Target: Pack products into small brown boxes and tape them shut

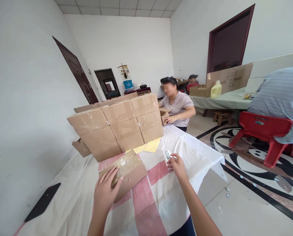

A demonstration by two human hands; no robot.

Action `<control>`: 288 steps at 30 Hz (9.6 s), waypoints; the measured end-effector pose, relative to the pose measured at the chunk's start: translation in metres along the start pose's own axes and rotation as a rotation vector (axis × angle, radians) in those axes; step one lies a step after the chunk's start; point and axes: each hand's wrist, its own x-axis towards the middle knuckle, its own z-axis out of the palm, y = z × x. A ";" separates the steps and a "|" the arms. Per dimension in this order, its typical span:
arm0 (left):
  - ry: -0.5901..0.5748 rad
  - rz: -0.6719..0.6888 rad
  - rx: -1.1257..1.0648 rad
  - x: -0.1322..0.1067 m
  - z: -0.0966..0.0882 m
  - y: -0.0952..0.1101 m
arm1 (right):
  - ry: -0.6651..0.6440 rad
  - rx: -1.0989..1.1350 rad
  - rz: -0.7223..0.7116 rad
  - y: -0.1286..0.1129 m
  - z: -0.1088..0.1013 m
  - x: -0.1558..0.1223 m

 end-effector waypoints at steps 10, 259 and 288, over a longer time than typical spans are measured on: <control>0.030 0.003 0.018 -0.003 0.002 0.002 | 0.042 0.022 -0.077 0.005 0.005 -0.008; -0.096 0.165 -0.092 0.025 0.004 0.034 | -0.719 -0.700 -0.343 -0.073 0.150 0.019; -0.220 0.097 0.074 0.045 0.011 0.068 | -0.531 0.232 0.042 -0.028 0.148 -0.011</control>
